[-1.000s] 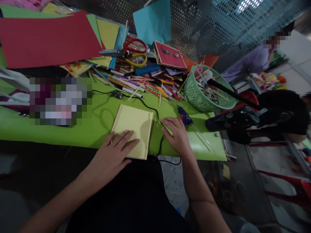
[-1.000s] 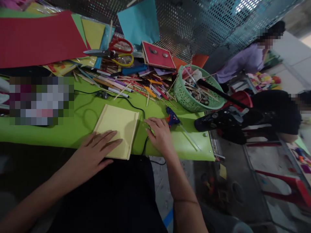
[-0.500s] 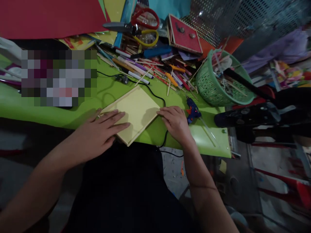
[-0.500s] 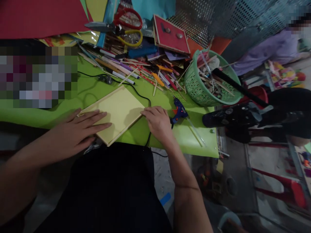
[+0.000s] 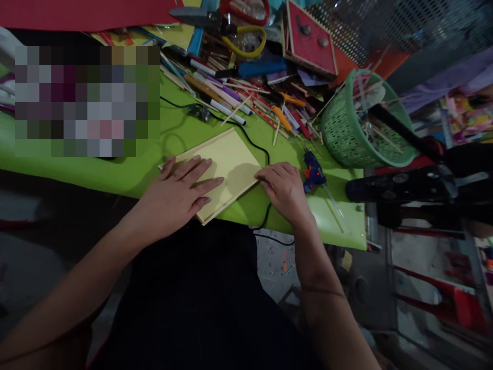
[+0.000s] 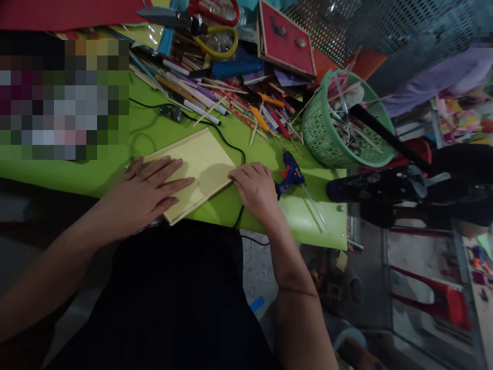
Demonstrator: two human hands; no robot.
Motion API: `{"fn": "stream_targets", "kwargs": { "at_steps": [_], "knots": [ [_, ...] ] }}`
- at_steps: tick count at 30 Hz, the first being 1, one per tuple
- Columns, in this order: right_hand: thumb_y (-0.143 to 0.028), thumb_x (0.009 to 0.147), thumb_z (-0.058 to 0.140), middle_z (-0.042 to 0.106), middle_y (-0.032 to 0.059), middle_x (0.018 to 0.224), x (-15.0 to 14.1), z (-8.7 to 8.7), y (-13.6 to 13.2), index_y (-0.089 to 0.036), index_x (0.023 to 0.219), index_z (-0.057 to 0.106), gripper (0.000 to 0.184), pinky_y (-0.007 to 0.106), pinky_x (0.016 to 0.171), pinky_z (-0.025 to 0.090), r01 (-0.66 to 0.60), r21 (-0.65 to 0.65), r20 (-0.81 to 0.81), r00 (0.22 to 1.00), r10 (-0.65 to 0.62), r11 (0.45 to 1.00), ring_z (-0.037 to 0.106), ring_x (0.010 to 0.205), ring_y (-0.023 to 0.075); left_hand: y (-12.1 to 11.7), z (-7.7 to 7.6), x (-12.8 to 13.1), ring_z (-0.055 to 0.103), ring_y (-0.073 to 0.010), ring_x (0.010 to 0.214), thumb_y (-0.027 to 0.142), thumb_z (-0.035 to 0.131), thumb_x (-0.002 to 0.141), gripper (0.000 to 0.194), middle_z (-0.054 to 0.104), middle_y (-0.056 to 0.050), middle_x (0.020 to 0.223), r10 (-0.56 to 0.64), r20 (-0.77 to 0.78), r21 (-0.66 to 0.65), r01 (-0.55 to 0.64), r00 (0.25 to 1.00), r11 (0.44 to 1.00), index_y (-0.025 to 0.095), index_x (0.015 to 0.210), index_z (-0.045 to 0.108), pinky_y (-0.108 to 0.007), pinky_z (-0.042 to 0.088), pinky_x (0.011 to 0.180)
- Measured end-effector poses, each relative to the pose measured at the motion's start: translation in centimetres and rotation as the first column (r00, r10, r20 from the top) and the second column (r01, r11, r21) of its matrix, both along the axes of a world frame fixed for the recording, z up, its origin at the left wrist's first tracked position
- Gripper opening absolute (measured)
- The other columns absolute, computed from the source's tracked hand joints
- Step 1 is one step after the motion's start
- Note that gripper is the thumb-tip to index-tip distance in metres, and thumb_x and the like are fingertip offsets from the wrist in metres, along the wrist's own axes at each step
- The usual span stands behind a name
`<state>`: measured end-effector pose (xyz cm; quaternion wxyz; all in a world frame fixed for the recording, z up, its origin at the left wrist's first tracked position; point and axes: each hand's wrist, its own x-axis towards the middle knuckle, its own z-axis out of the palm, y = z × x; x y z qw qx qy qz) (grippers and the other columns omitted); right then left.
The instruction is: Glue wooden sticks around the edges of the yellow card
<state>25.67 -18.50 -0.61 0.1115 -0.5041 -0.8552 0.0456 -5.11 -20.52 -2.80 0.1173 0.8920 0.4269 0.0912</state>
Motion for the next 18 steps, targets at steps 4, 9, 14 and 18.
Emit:
{"fn": "stream_targets", "kwargs": {
  "at_steps": [4,9,14,18],
  "knots": [
    [-0.016,0.103,0.056,0.075,0.0086,0.109,0.18,0.02,0.04,-0.025,0.109,0.074,0.021,0.046,0.092,0.043,-0.007,-0.007,0.006,1.0,0.007,1.0,0.06,0.109,0.0301,0.04,-0.03,-0.07,0.031,-0.0315,0.162,0.029,0.038,0.112,0.046,0.037,-0.007,0.173,-0.004,0.024,-0.014,0.004,1.0,1.0,0.031,0.157,0.05,-0.063,0.019,0.131],
    [-0.017,0.103,0.056,0.075,0.0088,0.109,0.25,0.06,0.01,-0.025,0.107,0.074,0.02,0.047,0.094,0.045,-0.002,-0.016,-0.014,1.0,0.002,1.0,0.061,0.109,0.0306,0.06,0.27,-0.02,0.03,-0.0313,0.162,0.028,0.04,0.112,0.047,0.036,-0.005,0.174,0.002,0.001,-0.025,-0.002,1.0,1.0,0.032,0.157,0.048,-0.061,0.019,0.132],
    [-0.019,0.104,0.057,0.076,0.0088,0.115,0.35,0.1,-0.01,-0.025,0.109,0.074,0.019,0.048,0.097,0.046,-0.005,-0.014,-0.061,0.998,0.004,1.0,0.063,0.112,0.0299,0.01,0.08,0.05,0.029,-0.0295,0.162,0.027,0.039,0.112,0.046,0.037,-0.004,0.174,0.01,0.007,-0.017,-0.01,1.0,1.0,0.033,0.156,0.048,-0.059,0.015,0.133],
    [-0.019,0.103,0.059,0.077,0.0083,0.116,0.56,-0.18,0.09,-0.024,0.108,0.074,0.016,0.047,0.098,0.046,-0.015,0.012,-0.069,0.997,0.016,1.0,0.064,0.112,0.0297,-0.01,0.0,0.0,0.03,-0.0309,0.162,0.028,0.039,0.112,0.046,0.037,-0.005,0.174,0.004,0.017,-0.023,-0.004,1.0,1.0,0.033,0.156,0.05,-0.06,0.016,0.133]
  ]
}}
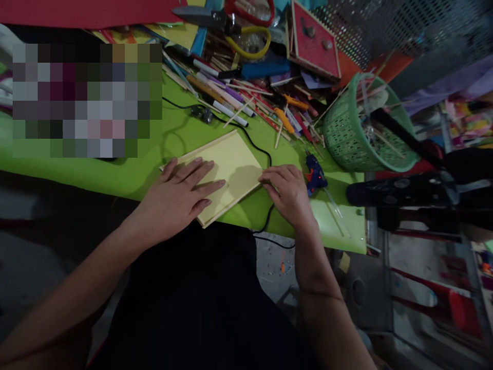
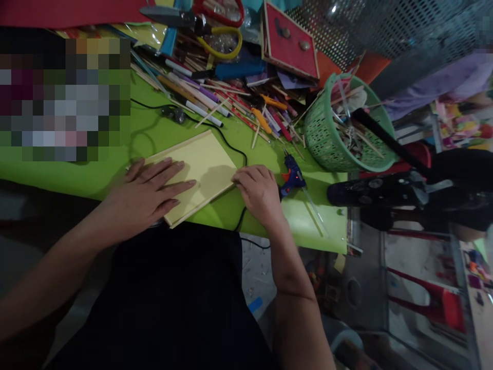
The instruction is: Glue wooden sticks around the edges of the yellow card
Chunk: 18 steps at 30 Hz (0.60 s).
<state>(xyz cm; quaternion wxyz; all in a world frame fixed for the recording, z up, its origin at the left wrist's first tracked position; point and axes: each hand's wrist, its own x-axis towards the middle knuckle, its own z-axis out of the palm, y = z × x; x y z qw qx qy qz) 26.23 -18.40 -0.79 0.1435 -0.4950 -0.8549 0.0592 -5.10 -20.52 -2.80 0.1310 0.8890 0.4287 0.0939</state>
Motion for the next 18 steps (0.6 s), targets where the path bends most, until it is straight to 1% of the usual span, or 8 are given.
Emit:
{"fn": "stream_targets", "kwargs": {
  "at_steps": [3,7,11,13,16,18],
  "knots": [
    [-0.019,0.104,0.059,0.078,0.0073,0.117,0.1,-0.2,0.1,-0.024,0.108,0.073,0.016,0.047,0.098,0.046,0.008,0.01,0.005,1.0,-0.008,1.0,0.064,0.112,0.0296,0.0,0.2,-0.1,0.03,-0.0308,0.162,0.029,0.039,0.112,0.046,0.038,-0.006,0.173,-0.006,-0.002,0.009,0.006,1.0,1.0,0.032,0.156,0.051,-0.061,0.019,0.132],
    [-0.02,0.105,0.056,0.078,0.0074,0.118,0.1,-0.2,0.0,-0.025,0.113,0.073,0.02,0.047,0.097,0.046,0.018,-0.012,0.011,1.0,-0.018,1.0,0.064,0.114,0.0296,0.4,0.4,-0.4,0.031,-0.0281,0.162,0.028,0.041,0.111,0.046,0.04,-0.004,0.172,-0.008,0.02,-0.009,0.008,1.0,1.0,0.033,0.156,0.051,-0.059,0.019,0.132],
    [-0.018,0.103,0.058,0.078,0.0079,0.117,0.1,0.0,0.0,-0.025,0.115,0.073,0.021,0.048,0.096,0.047,0.026,-0.004,0.029,0.999,-0.026,1.0,0.065,0.112,0.0305,1.4,-0.1,-1.3,0.034,-0.0305,0.16,0.026,0.04,0.11,0.047,0.041,-0.005,0.171,-0.021,0.008,0.027,0.021,1.0,0.999,0.033,0.155,0.053,-0.061,0.02,0.131],
    [-0.017,0.102,0.057,0.078,0.008,0.116,0.1,0.0,0.0,-0.025,0.116,0.074,0.023,0.048,0.095,0.047,0.029,-0.006,0.036,0.999,-0.029,1.0,0.065,0.111,0.0309,2.0,-0.4,-1.9,0.033,-0.0298,0.161,0.027,0.039,0.11,0.047,0.041,-0.005,0.172,-0.016,0.009,0.042,0.015,1.0,0.999,0.035,0.154,0.054,-0.061,0.019,0.131],
    [-0.016,0.102,0.056,0.078,0.0085,0.117,0.1,0.0,0.0,-0.024,0.124,0.073,0.029,0.048,0.094,0.048,0.038,-0.008,0.043,0.998,-0.037,0.999,0.066,0.109,0.0307,2.5,-0.6,-2.6,0.032,-0.0271,0.161,0.027,0.038,0.11,0.047,0.042,-0.004,0.171,-0.018,0.019,0.058,0.017,1.0,0.998,0.036,0.153,0.055,-0.06,0.018,0.132],
    [-0.015,0.102,0.056,0.078,0.0088,0.118,0.1,-0.1,0.1,-0.024,0.13,0.071,0.033,0.048,0.094,0.048,0.035,0.002,0.056,0.998,-0.035,0.999,0.066,0.109,0.0306,2.4,-0.4,-2.8,0.033,-0.0266,0.161,0.023,0.037,0.11,0.048,0.042,-0.003,0.171,-0.026,0.018,0.06,0.025,0.999,0.998,0.034,0.154,0.055,-0.06,0.018,0.132]
  ]
}}
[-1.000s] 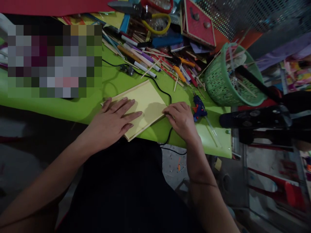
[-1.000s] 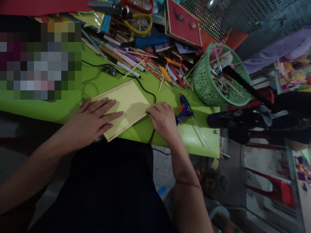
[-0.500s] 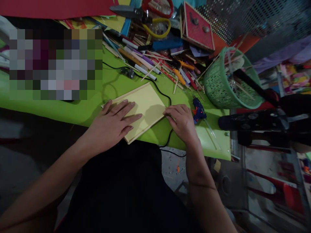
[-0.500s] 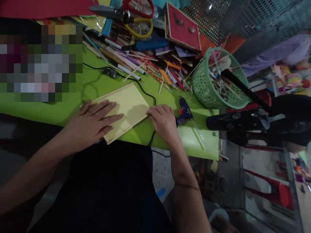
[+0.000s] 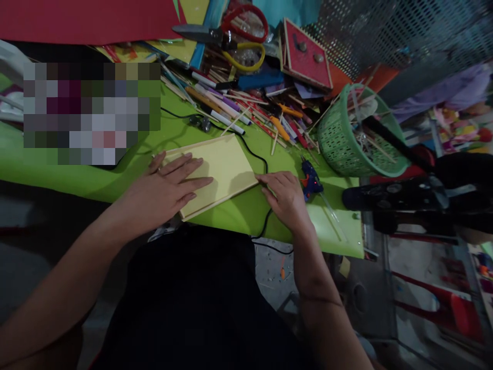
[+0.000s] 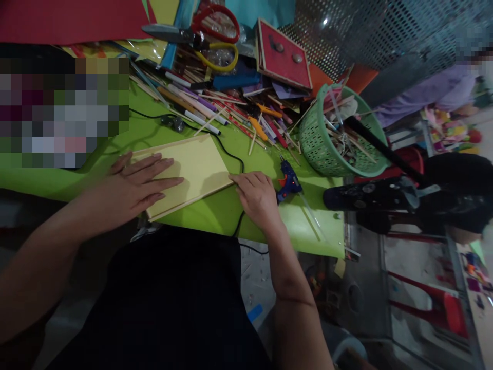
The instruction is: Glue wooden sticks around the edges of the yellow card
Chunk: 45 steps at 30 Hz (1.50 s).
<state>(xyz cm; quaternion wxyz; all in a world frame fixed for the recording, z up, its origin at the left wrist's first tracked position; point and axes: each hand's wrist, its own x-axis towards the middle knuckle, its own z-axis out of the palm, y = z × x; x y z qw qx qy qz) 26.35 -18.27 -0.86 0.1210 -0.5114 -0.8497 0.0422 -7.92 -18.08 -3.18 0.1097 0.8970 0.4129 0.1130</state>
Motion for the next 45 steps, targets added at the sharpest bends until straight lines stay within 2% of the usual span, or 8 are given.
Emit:
{"fn": "stream_targets", "kwargs": {
  "at_steps": [4,8,16,26,33,38,41,45],
  "knots": [
    [-0.015,0.102,0.058,0.078,0.0091,0.119,-0.2,0.0,0.2,-0.024,0.128,0.072,0.031,0.048,0.093,0.049,-0.022,0.017,0.03,0.999,0.021,1.0,0.065,0.111,0.0316,-0.3,0.5,0.2,0.033,-0.0259,0.161,0.019,0.033,0.11,0.05,0.042,-0.003,0.171,-0.009,0.02,-0.004,0.009,1.0,1.0,0.03,0.154,0.054,-0.058,0.017,0.133],
    [-0.017,0.102,0.059,0.078,0.0091,0.117,-0.5,0.1,0.4,-0.025,0.121,0.074,0.025,0.049,0.093,0.048,-0.047,0.009,0.033,0.998,0.047,0.999,0.064,0.111,0.0318,-0.1,0.4,0.9,0.034,-0.0251,0.161,0.027,0.033,0.112,0.047,0.046,-0.003,0.168,0.028,0.016,0.0,-0.028,0.999,1.0,0.031,0.152,0.057,-0.055,0.02,0.132],
    [-0.019,0.102,0.059,0.078,0.0093,0.111,-0.6,-0.1,0.5,-0.024,0.115,0.075,0.021,0.047,0.091,0.047,-0.062,0.017,0.022,0.998,0.062,0.998,0.064,0.107,0.0312,0.0,0.9,2.0,0.029,-0.0281,0.163,0.031,0.041,0.112,0.045,0.041,-0.006,0.171,0.071,-0.035,-0.04,-0.073,0.997,0.997,0.032,0.156,0.051,-0.059,0.021,0.131],
    [-0.019,0.103,0.059,0.078,0.0088,0.109,-0.6,-0.4,0.4,-0.024,0.115,0.075,0.021,0.045,0.09,0.048,-0.069,0.042,-0.012,0.997,0.07,0.997,0.065,0.105,0.0296,0.0,-0.2,1.7,0.032,-0.0317,0.161,0.034,0.046,0.109,0.048,0.039,-0.009,0.172,0.076,0.011,-0.006,-0.076,0.997,0.997,0.029,0.155,0.055,-0.058,0.025,0.131],
    [-0.019,0.102,0.059,0.078,0.009,0.109,-0.6,-0.7,0.6,-0.023,0.114,0.075,0.02,0.045,0.089,0.048,-0.079,0.071,-0.013,0.997,0.081,0.994,0.065,0.104,0.0299,0.0,0.4,1.1,0.033,-0.0332,0.161,0.038,0.04,0.11,0.049,0.039,-0.013,0.172,0.167,-0.002,-0.007,-0.167,0.986,0.986,0.025,0.156,0.054,-0.061,0.026,0.131],
    [-0.02,0.103,0.057,0.078,0.0098,0.113,-0.4,-0.6,0.6,-0.022,0.121,0.073,0.024,0.045,0.09,0.048,-0.038,0.051,0.01,0.999,0.037,0.998,0.065,0.104,0.0298,0.1,-0.1,0.7,0.038,-0.0377,0.157,0.038,0.044,0.109,0.048,0.04,-0.016,0.171,0.223,-0.01,0.015,-0.222,0.975,0.975,0.024,0.153,0.057,-0.066,0.03,0.126],
    [-0.022,0.105,0.055,0.077,0.0108,0.117,0.0,-0.5,0.7,-0.021,0.125,0.072,0.026,0.045,0.092,0.047,0.012,0.028,0.046,0.999,-0.014,1.0,0.064,0.108,0.03,0.0,-0.3,0.6,0.042,-0.0363,0.155,0.038,0.044,0.109,0.046,0.043,-0.014,0.169,0.233,0.003,0.036,-0.233,0.972,0.972,0.024,0.15,0.06,-0.062,0.032,0.126],
    [-0.023,0.105,0.055,0.076,0.0118,0.12,0.4,-0.4,1.0,-0.02,0.123,0.072,0.026,0.045,0.094,0.047,0.06,0.016,0.088,0.994,-0.062,0.998,0.063,0.112,0.0313,-0.3,0.3,0.8,0.052,-0.0344,0.145,0.038,0.043,0.109,0.043,0.051,-0.01,0.164,0.249,0.002,0.036,-0.249,0.969,0.968,0.025,0.145,0.063,-0.056,0.04,0.118]
  ]
}}
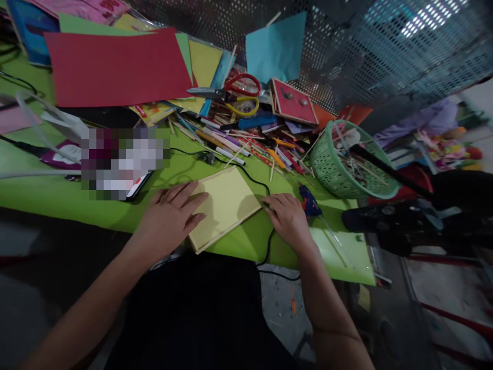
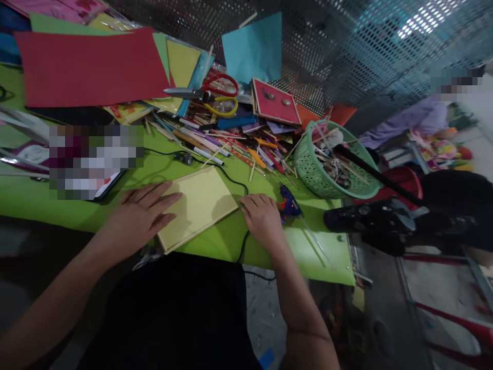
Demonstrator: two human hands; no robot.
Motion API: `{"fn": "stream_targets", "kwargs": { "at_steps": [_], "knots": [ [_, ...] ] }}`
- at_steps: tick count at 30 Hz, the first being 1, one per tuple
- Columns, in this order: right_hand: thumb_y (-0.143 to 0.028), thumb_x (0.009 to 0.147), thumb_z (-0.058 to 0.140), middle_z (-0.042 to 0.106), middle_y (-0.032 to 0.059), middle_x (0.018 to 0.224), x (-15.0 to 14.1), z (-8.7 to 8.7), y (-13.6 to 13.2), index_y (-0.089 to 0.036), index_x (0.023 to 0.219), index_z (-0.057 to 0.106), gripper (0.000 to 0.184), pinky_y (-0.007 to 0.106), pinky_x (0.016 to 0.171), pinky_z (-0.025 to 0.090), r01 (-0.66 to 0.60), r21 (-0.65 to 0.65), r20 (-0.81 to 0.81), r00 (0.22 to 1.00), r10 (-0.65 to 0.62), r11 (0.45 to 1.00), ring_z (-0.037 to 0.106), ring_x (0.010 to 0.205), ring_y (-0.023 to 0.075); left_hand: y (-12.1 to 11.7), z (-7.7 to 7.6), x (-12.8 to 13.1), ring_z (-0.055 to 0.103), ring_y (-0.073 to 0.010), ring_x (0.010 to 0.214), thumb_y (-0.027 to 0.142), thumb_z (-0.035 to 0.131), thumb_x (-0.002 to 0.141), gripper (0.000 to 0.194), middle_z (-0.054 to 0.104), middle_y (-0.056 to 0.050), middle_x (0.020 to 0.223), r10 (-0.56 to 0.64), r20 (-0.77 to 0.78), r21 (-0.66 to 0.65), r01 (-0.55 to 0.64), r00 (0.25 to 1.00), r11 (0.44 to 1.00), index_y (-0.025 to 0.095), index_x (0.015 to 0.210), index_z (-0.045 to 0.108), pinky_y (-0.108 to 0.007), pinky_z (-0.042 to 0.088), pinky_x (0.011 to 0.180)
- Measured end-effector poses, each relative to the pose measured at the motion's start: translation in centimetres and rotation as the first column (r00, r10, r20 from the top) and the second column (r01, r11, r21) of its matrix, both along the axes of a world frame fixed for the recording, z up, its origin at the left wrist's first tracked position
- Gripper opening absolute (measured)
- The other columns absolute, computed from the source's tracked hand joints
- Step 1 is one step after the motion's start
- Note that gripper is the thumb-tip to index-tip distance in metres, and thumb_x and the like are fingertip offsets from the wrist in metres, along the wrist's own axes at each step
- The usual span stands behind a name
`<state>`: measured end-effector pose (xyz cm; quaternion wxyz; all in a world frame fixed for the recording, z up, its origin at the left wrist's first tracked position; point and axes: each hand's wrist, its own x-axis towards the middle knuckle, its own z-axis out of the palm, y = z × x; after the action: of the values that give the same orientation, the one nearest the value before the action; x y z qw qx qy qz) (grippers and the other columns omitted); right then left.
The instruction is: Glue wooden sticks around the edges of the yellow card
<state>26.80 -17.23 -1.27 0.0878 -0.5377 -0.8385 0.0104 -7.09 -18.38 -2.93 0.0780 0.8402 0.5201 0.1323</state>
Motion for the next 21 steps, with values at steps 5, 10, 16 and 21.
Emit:
{"fn": "stream_targets", "kwargs": {
  "at_steps": [5,10,16,21],
  "knots": [
    [-0.021,0.104,0.054,0.076,0.0119,0.124,0.2,0.6,0.1,-0.02,0.125,0.072,0.027,0.047,0.098,0.048,0.037,-0.007,-0.045,0.998,-0.037,0.999,0.064,0.114,0.0318,-0.3,0.4,0.1,0.058,-0.0361,0.137,0.04,0.04,0.109,0.045,0.056,-0.008,0.161,-0.006,-0.036,0.001,0.006,0.999,1.0,0.025,0.142,0.065,-0.055,0.05,0.103],
    [-0.025,0.105,0.055,0.076,0.0115,0.119,1.7,1.9,-1.2,-0.021,0.129,0.069,0.029,0.045,0.097,0.049,0.128,0.055,-0.156,0.981,-0.118,0.99,0.066,0.111,0.0301,-0.4,-0.3,-0.1,0.06,-0.0412,0.13,0.043,0.038,0.107,0.05,0.057,-0.008,0.159,-0.005,-0.04,-0.015,0.004,0.999,1.0,0.023,0.144,0.066,-0.06,0.051,0.099],
    [-0.031,0.105,0.055,0.078,0.011,0.108,5.4,2.9,-4.1,-0.023,0.129,0.072,0.031,0.044,0.087,0.051,0.35,0.059,-0.083,0.935,-0.345,0.935,0.067,0.095,0.0294,0.2,-1.0,-0.6,0.06,-0.0415,0.132,0.042,0.034,0.106,0.053,0.062,-0.014,0.153,-0.107,0.019,0.028,0.107,0.994,0.994,0.018,0.139,0.068,-0.065,0.048,0.107],
    [-0.042,0.104,0.057,0.079,0.0071,0.095,6.5,2.4,-5.2,-0.027,0.128,0.075,0.033,0.038,0.073,0.05,0.495,-0.111,-0.042,0.864,-0.502,0.862,0.067,0.079,0.0259,0.5,-1.4,-1.3,0.054,-0.0403,0.143,0.024,0.032,0.103,0.046,0.071,-0.01,0.141,-0.265,0.008,0.051,0.264,0.964,0.963,0.025,0.107,0.078,-0.066,0.047,0.108]
  ]
}}
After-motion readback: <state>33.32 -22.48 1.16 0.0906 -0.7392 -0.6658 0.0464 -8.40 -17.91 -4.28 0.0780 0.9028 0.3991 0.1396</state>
